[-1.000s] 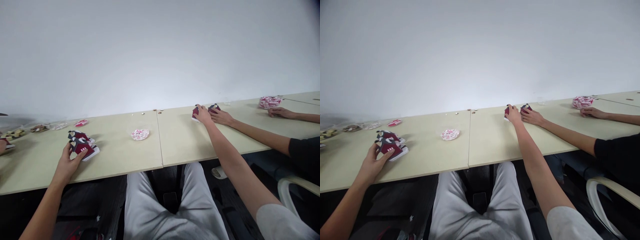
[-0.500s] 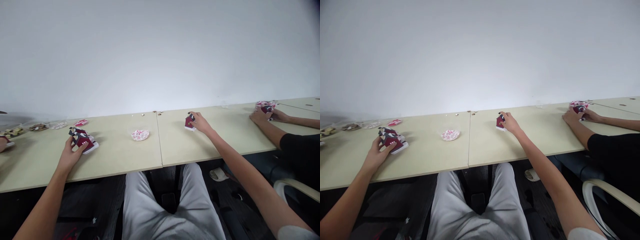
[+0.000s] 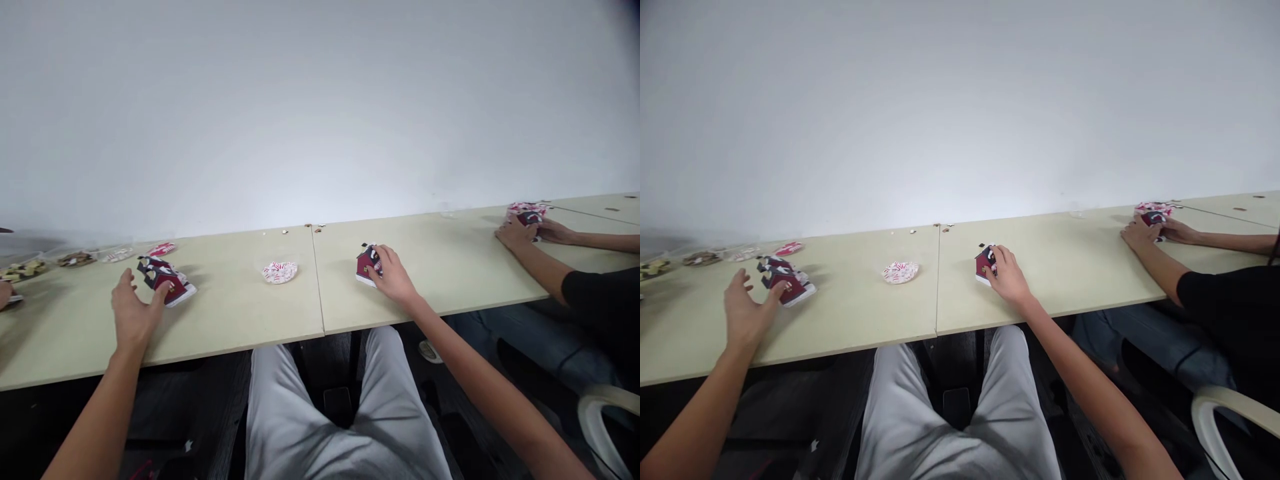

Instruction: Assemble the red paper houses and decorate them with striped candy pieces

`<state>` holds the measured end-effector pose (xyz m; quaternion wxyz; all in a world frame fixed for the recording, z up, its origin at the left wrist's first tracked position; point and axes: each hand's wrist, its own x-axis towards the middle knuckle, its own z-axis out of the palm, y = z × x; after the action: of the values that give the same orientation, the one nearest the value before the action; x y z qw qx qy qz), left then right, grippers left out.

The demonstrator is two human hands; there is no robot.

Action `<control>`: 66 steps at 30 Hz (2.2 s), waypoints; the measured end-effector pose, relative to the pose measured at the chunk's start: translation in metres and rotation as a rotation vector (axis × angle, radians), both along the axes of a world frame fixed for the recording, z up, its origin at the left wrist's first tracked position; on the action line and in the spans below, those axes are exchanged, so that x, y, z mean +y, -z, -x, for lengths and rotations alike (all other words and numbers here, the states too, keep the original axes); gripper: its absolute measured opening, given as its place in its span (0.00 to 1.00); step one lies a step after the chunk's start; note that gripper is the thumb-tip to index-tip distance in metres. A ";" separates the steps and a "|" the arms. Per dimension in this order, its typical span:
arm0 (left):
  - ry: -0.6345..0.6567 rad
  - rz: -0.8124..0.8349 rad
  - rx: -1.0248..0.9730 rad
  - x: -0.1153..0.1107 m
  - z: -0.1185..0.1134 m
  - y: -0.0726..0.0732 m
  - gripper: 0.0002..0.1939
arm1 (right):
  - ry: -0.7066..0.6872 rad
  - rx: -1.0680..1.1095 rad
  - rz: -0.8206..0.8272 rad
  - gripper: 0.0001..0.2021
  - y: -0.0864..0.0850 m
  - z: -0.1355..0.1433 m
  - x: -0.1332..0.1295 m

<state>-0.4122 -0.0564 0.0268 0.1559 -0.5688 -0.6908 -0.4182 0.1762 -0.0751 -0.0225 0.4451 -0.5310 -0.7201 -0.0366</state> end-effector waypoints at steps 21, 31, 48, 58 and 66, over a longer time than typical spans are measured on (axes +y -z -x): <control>0.615 1.005 0.525 0.102 -0.234 -0.053 0.18 | -0.053 0.145 -0.133 0.24 0.010 0.026 -0.013; 0.546 0.987 0.539 0.099 -0.236 -0.051 0.12 | -0.046 0.123 -0.072 0.28 0.010 0.026 -0.015; 0.439 1.045 0.605 0.097 -0.253 -0.054 0.12 | -0.063 0.170 -0.118 0.28 0.011 0.027 -0.009; 0.459 1.033 0.648 0.094 -0.257 -0.055 0.09 | -0.063 0.218 -0.108 0.27 0.013 0.028 -0.009; 0.466 1.044 0.624 0.095 -0.254 -0.054 0.07 | -0.075 0.175 -0.054 0.32 0.017 0.029 -0.006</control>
<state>-0.1580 0.0382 0.0804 -0.0425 -0.7995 -0.5840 0.1341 0.1475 -0.0814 -0.0393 0.5214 -0.4927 -0.6966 0.0072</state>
